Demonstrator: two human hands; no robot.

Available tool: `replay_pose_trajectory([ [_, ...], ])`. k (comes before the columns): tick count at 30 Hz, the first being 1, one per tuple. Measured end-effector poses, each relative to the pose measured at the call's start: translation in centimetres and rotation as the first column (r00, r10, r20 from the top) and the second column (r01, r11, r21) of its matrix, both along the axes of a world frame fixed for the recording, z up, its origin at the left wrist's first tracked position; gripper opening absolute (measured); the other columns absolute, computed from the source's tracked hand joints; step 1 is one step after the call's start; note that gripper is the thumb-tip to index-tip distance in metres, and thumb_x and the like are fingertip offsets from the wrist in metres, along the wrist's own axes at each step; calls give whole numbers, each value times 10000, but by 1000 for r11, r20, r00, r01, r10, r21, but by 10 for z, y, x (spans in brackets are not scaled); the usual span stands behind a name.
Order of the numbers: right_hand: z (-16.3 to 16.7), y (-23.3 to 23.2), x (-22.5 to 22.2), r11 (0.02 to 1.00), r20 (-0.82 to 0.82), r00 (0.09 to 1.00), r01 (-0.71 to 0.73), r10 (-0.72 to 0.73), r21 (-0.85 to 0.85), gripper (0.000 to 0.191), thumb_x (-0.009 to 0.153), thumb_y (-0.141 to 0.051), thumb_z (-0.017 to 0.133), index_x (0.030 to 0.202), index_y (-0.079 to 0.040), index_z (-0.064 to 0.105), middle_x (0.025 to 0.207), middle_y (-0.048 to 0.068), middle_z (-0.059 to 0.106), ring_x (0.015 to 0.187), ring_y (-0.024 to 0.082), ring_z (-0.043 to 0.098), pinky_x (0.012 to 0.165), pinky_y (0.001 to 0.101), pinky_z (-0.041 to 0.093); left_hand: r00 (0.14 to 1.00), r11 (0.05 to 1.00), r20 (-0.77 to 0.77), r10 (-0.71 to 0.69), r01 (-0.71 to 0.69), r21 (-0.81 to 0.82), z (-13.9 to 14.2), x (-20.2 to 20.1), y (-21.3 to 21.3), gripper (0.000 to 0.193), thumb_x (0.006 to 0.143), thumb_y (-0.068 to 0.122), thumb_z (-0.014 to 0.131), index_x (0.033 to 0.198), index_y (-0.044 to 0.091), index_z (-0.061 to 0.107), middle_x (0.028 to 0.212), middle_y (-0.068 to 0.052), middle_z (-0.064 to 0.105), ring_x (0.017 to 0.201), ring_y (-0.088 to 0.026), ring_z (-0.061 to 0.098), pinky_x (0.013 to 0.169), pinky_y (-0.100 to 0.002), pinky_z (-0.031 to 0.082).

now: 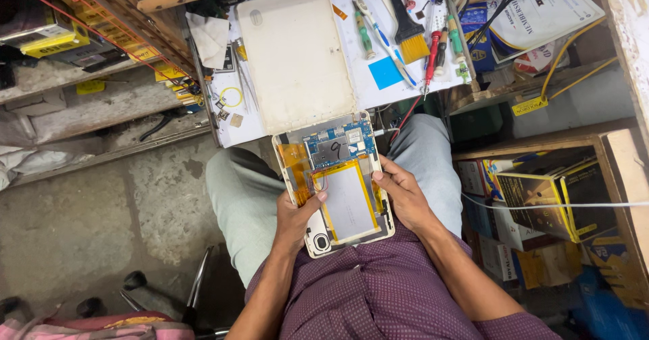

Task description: The person sits at a repair bench holding an opened tablet, touching its internal board and battery area, then holds the reassembled tablet with a cracked screen and repeatedly taps and presses the screen with a finger while watching the display, which at times shows a battery icon.

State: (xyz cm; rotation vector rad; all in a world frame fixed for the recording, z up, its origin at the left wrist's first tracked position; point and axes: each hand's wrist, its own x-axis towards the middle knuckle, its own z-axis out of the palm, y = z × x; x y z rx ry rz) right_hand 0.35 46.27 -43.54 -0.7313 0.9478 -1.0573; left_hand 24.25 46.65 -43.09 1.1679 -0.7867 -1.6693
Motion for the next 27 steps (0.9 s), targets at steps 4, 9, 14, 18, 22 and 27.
replay_pose_trajectory([
  [4,2,-1,0,1000,17,1000,-1,1,2,524,1057,-173,520,1534,34,448,1326,149,660,1180,174,633,1004,310,521,1000,1000,-13,0,0,-1,1,0,-2,269,866,77,755,1102,-40,698,964,-129,748,819,-158,725,745,-324,627],
  [9,-6,-3,-9,999,111,994,20,-23,26,539,1071,-227,480,1537,37,424,1360,140,644,1204,184,635,1023,322,514,1000,1000,-10,-1,1,-8,-7,-5,-5,257,872,62,748,1102,-42,703,971,-119,747,821,-150,718,753,-318,619],
  [14,-15,-4,-13,999,90,996,22,-26,45,562,1061,-255,494,1542,28,423,1345,152,652,1185,200,647,999,343,528,1000,1000,-28,4,-5,-19,-14,-8,-5,250,875,51,748,1103,-40,700,980,-115,744,832,-145,716,760,-315,617],
  [18,-17,-2,-14,999,96,995,17,-21,39,556,1060,-248,499,1539,27,431,1346,148,650,1184,193,649,996,335,532,1000,1000,-22,1,-1,-17,-18,-8,-3,263,868,66,752,1101,-41,695,967,-132,747,812,-159,729,738,-325,635],
  [22,-17,-2,-15,999,83,996,16,-20,44,551,1055,-243,504,1534,22,440,1333,154,656,1174,197,652,985,340,539,1000,1000,-16,4,-4,-16,-20,-11,-5,285,852,76,757,1103,-37,683,960,-137,746,808,-165,738,730,-329,644],
  [27,-16,-1,-17,998,50,998,23,-25,52,543,1046,-233,510,1528,11,450,1335,149,655,1172,193,653,987,338,539,1000,1000,-13,3,-3,-19,-19,-10,-3,275,859,67,757,1100,-49,691,953,-143,746,796,-168,733,721,-333,640],
])
